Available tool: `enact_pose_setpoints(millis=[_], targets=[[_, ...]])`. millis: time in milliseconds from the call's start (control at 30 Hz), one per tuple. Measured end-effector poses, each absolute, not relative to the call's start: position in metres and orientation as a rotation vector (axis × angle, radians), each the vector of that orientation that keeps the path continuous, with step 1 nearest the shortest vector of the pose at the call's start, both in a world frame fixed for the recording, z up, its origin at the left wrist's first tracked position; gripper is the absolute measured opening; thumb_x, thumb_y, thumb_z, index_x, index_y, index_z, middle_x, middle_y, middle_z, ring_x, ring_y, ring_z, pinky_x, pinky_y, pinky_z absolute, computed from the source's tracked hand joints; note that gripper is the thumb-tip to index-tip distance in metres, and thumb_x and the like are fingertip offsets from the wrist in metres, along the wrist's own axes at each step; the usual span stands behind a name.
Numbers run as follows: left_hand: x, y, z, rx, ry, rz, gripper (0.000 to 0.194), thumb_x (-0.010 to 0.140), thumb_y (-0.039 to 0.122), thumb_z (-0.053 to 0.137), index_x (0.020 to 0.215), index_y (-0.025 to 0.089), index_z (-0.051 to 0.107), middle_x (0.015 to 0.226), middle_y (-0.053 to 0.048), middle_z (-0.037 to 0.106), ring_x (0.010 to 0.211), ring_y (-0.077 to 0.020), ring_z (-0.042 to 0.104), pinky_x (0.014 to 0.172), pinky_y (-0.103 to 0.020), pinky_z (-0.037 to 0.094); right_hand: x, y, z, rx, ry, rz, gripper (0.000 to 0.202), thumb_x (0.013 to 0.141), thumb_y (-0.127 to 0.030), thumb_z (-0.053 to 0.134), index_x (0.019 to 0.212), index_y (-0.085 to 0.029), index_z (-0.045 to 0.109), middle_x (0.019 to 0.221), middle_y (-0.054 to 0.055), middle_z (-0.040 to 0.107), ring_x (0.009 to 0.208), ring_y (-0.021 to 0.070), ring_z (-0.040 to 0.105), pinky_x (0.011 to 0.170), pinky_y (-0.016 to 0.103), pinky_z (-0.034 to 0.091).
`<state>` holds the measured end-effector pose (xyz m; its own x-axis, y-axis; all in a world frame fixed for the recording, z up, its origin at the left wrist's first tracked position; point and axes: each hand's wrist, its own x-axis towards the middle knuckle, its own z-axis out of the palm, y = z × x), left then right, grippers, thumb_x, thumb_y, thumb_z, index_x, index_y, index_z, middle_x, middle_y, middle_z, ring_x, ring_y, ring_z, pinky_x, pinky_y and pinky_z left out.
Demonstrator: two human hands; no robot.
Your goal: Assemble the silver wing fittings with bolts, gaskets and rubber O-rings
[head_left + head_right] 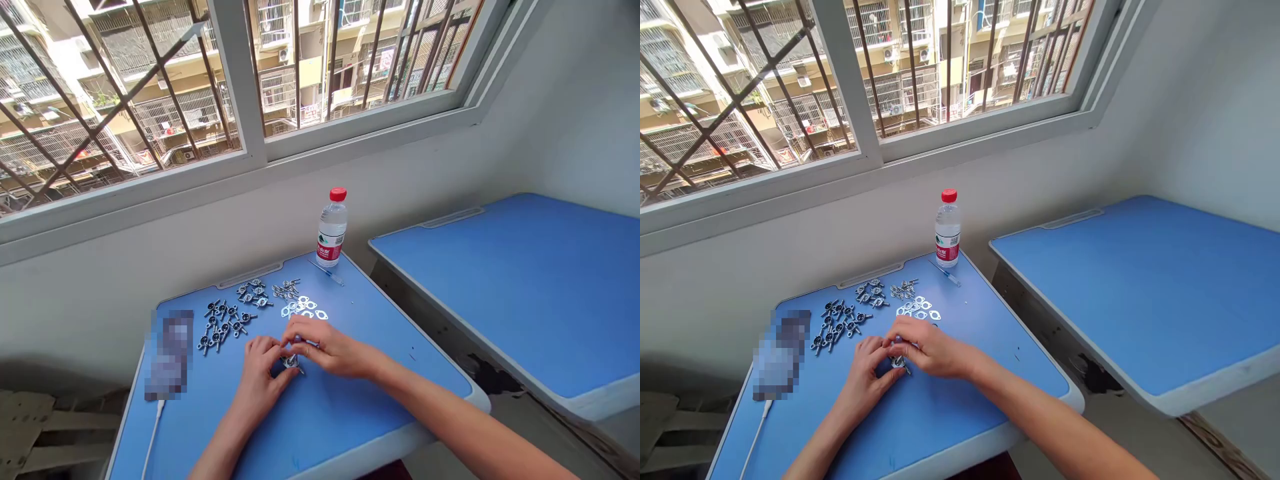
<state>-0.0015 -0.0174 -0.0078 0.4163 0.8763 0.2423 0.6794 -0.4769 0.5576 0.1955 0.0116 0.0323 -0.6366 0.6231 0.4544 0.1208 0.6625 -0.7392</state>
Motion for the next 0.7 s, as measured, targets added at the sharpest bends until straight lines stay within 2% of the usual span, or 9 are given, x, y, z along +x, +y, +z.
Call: enact_pose_setpoints(millis=[133,333,433,567,700], targets=[[-0.003,-0.015,-0.015,2.318,1.309,0.795,0.014,0.088,0.039,0.064,0.091,0.026,0.069,0.099,-0.005,0.069,0.097,-0.0275,0.060,0.086,-0.044,0.045,0.191,0.012,0.027,-0.511,-2.107,0.805,0.028,0.101,-0.027,0.044,0.120,-0.016,0.061,0.088,0.007,0.064,0.080,0.0164,0.056,0.075,0.030,0.049],[-0.003,-0.015,-0.015,2.341,1.324,0.806,0.012,0.087,0.037,0.064,0.092,0.027,0.069,0.102,-0.005,0.070,0.098,-0.0280,0.060,0.085,-0.045,0.046,0.190,0.013,0.023,-0.445,-2.090,0.767,0.032,0.101,-0.023,0.042,0.127,-0.015,0.059,0.093,0.009,0.067,0.084,0.0167,0.060,0.075,0.029,0.050],[-0.002,-0.016,-0.010,2.331,1.330,0.740,0.012,0.087,0.036,0.065,0.094,0.027,0.069,0.097,-0.004,0.070,0.095,-0.0267,0.060,0.084,-0.043,0.046,0.190,0.014,0.021,-0.500,-2.060,0.741,0.030,0.100,-0.022,0.044,0.125,-0.017,0.060,0.089,0.007,0.069,0.081,0.0163,0.061,0.075,0.029,0.051],[-0.001,-0.016,-0.010,2.323,1.338,0.734,0.011,0.087,0.036,0.066,0.092,0.027,0.069,0.098,-0.005,0.069,0.093,-0.0259,0.059,0.084,-0.044,0.044,0.190,0.016,0.020,-0.473,-2.025,0.750,0.023,0.099,-0.023,0.048,0.113,-0.018,0.066,0.089,0.007,0.070,0.079,0.0158,0.062,0.073,0.029,0.051],[-0.001,-0.015,-0.012,2.314,1.323,0.744,0.011,0.086,0.036,0.068,0.092,0.027,0.069,0.094,-0.004,0.069,0.092,-0.0260,0.059,0.083,-0.043,0.044,0.194,0.015,0.025,-0.469,-2.053,0.735,0.025,0.099,-0.020,0.046,0.115,-0.016,0.065,0.090,0.008,0.068,0.081,0.0165,0.060,0.073,0.030,0.051]])
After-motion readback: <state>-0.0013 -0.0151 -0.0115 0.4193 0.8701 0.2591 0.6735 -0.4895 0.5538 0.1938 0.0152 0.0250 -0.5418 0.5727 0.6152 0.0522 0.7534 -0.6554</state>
